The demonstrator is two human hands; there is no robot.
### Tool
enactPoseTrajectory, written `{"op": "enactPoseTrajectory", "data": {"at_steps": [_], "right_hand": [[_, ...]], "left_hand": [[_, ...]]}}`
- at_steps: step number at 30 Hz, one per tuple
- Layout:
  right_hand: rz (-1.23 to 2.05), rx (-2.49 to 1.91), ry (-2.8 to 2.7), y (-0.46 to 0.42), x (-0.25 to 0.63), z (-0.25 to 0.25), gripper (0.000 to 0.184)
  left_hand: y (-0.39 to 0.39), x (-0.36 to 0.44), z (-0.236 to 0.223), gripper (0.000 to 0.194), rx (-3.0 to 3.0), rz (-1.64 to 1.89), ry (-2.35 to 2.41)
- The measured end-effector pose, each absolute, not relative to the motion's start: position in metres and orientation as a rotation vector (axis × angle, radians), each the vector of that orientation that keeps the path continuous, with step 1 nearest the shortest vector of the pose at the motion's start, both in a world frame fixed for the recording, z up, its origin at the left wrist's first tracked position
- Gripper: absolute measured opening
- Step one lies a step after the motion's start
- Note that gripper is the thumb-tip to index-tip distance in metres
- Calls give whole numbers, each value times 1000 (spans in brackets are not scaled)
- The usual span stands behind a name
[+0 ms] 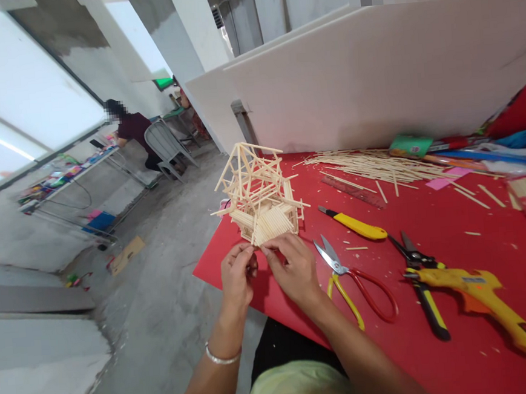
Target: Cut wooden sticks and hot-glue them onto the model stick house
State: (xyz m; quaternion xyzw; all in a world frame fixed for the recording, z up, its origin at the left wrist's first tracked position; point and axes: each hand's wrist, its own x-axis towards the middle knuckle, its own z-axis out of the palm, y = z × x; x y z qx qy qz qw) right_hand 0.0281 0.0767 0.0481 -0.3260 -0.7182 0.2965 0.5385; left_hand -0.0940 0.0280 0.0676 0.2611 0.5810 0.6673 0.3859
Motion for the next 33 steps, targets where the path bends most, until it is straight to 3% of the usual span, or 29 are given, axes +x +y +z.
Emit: {"op": "enactPoseTrajectory", "data": {"at_steps": [8,14,18,20,25,29,33], "right_hand": [[688,-793,-1751,65,41,53,17],[554,-933,-1938,46,86,39,17],[385,-1216,-1966,47,134,26,17],[310,-1388,-1979,54,157,26,18],[132,-1645,-2052,73,176,38,19],[208,-1608,-2220,76,148,36,15],[258,-1589,-2364,72,124,24,10]], "left_hand": [[24,-90,60,17,608,1762,1563],[11,-74,24,45,671,1517,1507],[3,-57,10,51,913,1237,1523],[4,-51,9,46,1054,1166,1500],[14,-48,3,11,1170,1271,1515],[17,-57,-7,6,1266,1333,1587],[15,-66,-14,12,1414,1280,1627]]}}
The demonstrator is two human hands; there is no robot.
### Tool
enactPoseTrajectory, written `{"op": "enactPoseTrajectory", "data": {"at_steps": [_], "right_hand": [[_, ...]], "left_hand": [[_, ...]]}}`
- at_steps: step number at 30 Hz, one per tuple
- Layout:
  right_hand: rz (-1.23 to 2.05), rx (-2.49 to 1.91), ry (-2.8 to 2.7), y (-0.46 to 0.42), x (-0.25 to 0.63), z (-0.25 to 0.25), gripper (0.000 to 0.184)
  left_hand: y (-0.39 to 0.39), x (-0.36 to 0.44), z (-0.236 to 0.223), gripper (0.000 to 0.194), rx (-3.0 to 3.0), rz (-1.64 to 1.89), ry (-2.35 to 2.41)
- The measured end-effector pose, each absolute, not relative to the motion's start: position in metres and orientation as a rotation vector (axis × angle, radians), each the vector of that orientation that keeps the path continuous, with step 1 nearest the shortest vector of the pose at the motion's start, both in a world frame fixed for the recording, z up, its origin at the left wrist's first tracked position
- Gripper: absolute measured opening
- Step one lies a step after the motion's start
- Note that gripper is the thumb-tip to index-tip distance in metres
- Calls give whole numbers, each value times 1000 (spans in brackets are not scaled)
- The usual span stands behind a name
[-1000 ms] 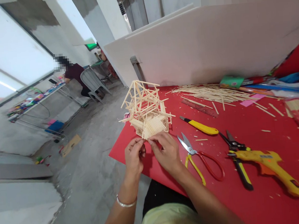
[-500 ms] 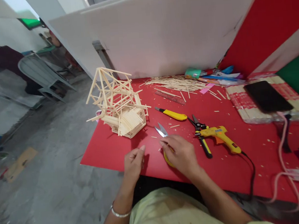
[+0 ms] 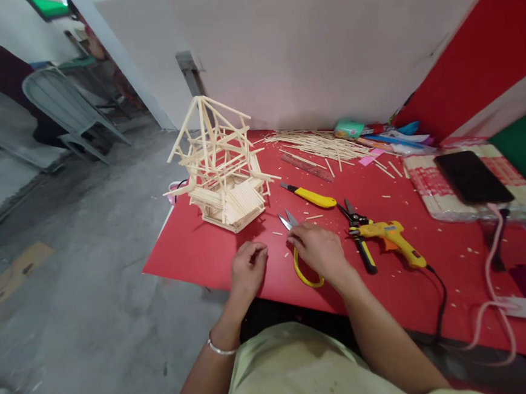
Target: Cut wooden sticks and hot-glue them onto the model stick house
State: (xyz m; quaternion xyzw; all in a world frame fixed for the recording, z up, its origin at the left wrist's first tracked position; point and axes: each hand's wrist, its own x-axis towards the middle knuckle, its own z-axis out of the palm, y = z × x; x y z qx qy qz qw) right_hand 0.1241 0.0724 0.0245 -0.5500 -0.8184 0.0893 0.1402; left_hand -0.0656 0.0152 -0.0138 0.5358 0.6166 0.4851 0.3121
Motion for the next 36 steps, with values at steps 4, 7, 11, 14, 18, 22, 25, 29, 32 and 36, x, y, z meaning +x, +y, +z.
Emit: {"op": "enactPoseTrajectory", "data": {"at_steps": [4,7,11,14,18,22,25,29,32,36], "right_hand": [[329,-1594,-2457,67,122,19,8],[353,-1581,-2479,65,122,17,9],[409,-1527,-2461,66,116,19,11],[451,-1403,-2359,68,107,30,14],[446,-1127,-2165,69,88,52,14],[385,-906,-2093,67,66,70,7],[347,-821,-2068,66,52,76,8],[316,-809,-2050,67,41,78,14],[288,-812,-2062,69,38,76,14],[228,-820,-2060,71,35,73,13]], "left_hand": [[14,-68,-19,13,1404,1264,1598],[17,-67,-21,13,1386,1254,1575],[20,-67,-18,13,1400,1239,1551],[21,-72,-12,13,1219,1295,1505],[19,-83,-1,19,822,1503,1477],[16,-93,8,21,707,1689,1456],[15,-98,12,19,724,1744,1413],[16,-100,14,19,698,1775,1344],[18,-99,18,19,655,1793,1295],[24,-98,25,19,612,1814,1233]]}}
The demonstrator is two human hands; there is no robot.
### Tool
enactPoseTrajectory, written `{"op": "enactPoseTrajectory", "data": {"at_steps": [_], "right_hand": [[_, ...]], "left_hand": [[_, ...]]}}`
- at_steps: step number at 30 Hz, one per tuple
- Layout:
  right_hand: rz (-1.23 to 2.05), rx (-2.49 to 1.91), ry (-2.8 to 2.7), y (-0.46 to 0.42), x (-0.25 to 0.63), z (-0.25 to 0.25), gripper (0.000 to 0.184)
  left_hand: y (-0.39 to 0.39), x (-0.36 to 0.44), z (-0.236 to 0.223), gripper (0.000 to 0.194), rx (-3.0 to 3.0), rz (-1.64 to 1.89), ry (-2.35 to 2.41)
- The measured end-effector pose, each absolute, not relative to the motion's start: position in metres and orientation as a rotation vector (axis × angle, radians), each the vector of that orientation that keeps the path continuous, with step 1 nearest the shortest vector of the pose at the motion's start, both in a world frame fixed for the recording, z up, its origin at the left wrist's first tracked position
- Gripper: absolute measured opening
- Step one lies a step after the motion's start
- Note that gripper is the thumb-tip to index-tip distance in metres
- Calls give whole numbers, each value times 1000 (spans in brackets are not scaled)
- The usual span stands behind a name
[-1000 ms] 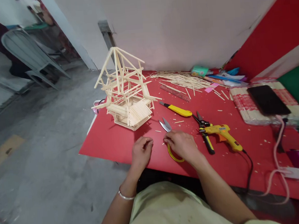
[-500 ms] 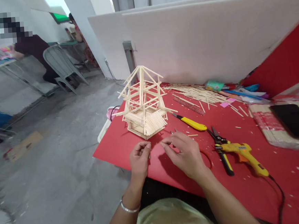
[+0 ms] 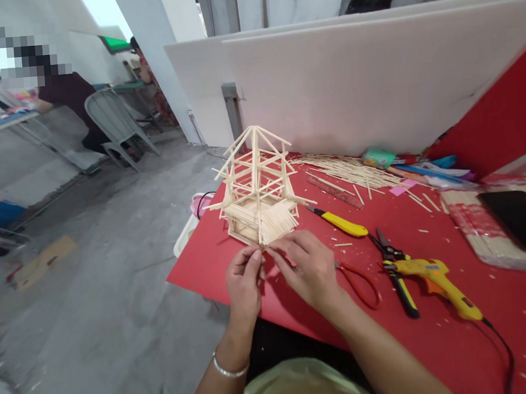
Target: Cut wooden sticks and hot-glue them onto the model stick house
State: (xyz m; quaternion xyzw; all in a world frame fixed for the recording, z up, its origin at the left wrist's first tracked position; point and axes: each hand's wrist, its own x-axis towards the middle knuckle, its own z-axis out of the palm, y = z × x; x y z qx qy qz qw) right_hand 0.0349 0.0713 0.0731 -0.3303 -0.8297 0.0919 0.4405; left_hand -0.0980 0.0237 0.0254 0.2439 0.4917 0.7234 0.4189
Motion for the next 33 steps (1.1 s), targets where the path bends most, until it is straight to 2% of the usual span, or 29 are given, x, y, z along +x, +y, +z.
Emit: {"op": "enactPoseTrajectory", "data": {"at_steps": [8,14,33], "right_hand": [[157,-761,-1992,74,29,69,19],[457,-767,-1913,70,28,65,11],[794,-765,-1729,72,37,49,11]], "left_hand": [[33,-98,38,22,542,1821,1080],[35,-94,51,27,508,1775,1117],[36,-68,58,28,456,1878,1402]]}}
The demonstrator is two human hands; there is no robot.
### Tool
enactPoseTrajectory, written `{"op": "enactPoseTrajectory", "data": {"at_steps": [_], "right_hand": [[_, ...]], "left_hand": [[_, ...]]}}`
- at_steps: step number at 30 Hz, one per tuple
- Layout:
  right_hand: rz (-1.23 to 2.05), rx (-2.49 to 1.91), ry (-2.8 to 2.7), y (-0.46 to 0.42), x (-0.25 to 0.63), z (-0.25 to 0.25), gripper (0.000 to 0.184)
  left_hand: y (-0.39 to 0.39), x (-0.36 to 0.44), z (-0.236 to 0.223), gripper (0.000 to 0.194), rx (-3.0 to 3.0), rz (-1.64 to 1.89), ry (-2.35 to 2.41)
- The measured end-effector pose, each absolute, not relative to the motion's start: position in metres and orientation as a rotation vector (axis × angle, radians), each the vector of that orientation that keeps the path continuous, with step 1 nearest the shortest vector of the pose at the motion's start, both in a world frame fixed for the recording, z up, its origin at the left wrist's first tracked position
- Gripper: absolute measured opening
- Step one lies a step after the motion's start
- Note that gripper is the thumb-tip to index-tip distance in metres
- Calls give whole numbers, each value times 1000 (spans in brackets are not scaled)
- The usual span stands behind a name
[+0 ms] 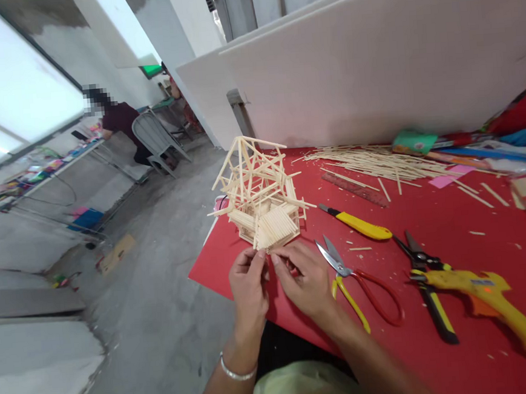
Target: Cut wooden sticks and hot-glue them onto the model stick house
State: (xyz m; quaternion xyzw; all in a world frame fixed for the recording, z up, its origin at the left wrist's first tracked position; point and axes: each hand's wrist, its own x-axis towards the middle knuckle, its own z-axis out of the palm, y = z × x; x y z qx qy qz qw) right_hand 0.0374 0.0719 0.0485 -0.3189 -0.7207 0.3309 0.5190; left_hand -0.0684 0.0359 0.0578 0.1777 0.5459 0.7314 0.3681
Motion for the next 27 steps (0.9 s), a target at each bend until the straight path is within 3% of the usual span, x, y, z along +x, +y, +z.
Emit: {"op": "enactPoseTrajectory", "data": {"at_steps": [10,19,27], "right_hand": [[826,-790,-1707,72,42,49,12],[1153,-714,-1556,75,33,52,20],[1203,-694,-1523,74,31,49,21]], "left_hand": [[36,-66,61,24,503,1884,1465],[39,-70,61,25,544,1885,1571],[37,-71,60,25,558,1889,1517]]}}
